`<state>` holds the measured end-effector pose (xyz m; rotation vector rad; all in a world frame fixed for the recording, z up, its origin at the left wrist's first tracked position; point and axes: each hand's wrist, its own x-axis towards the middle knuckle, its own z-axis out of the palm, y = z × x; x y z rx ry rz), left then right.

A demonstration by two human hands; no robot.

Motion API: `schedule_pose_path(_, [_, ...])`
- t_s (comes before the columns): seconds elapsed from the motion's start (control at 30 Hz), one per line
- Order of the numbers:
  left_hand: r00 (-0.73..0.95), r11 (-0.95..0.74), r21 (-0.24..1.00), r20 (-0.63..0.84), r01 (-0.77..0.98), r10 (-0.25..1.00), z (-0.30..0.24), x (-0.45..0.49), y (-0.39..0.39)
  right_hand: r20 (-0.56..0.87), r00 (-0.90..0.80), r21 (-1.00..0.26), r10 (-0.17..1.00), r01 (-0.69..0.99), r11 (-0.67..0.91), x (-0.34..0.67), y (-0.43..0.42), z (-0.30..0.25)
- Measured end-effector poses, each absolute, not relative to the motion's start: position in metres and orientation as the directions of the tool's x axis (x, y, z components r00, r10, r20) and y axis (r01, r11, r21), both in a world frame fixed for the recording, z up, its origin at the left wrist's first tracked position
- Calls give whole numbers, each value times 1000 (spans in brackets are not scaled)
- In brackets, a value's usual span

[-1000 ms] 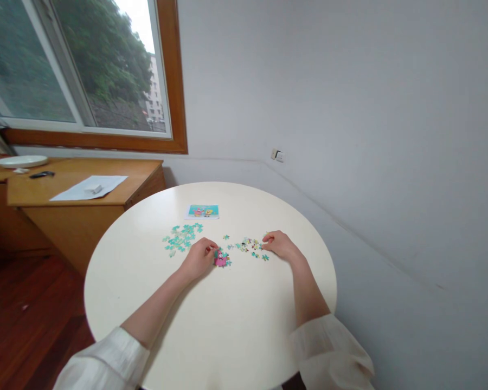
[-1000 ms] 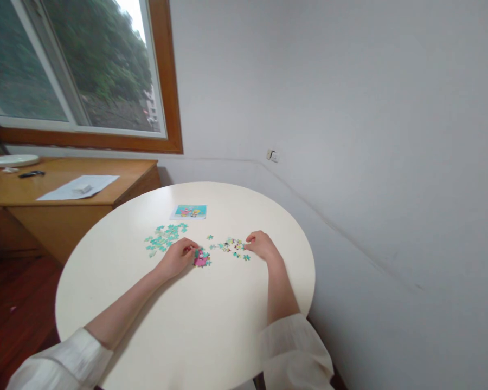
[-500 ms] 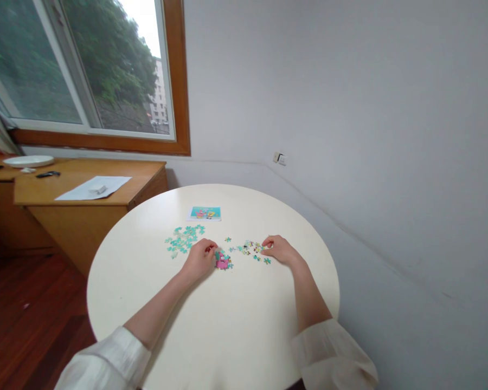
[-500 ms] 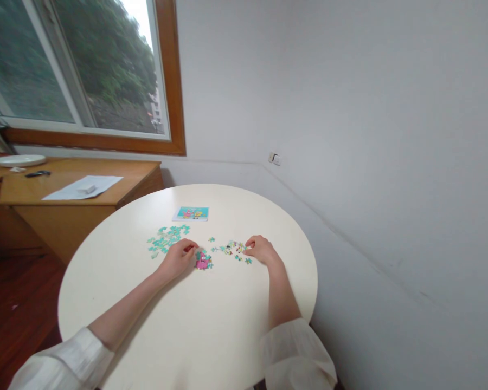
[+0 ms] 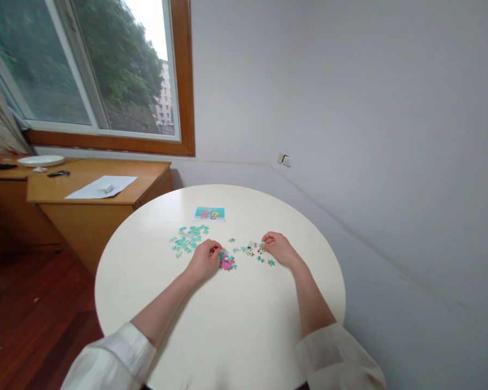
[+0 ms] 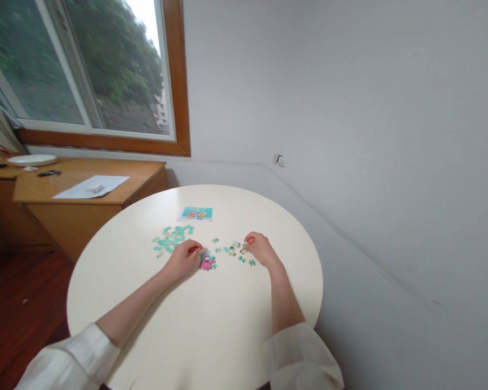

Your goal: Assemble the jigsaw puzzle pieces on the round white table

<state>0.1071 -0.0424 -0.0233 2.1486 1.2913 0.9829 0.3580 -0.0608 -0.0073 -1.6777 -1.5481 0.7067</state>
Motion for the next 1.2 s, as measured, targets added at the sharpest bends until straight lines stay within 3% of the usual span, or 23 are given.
schedule_pose_path(0.17, [307,-453,694,334,560,891,-22,107,-44,81,60,-922,995,383,52,333,-56,-10])
schedule_pose_path(0.33, [324,-454,703,322,547,890,-22,107,-46,59,-70,-957,996,281,76,315,-59,-11])
schedule_pose_path(0.73, [359,-467,702,311,538,880,-24,107,-45,0,-139,-972,990,231,33,302,-63,-11])
schedule_pose_path(1.2, [370,-464,690,294,555,881,-21,107,-46,-18,-172,-957,985,288,33,297,-66,-11])
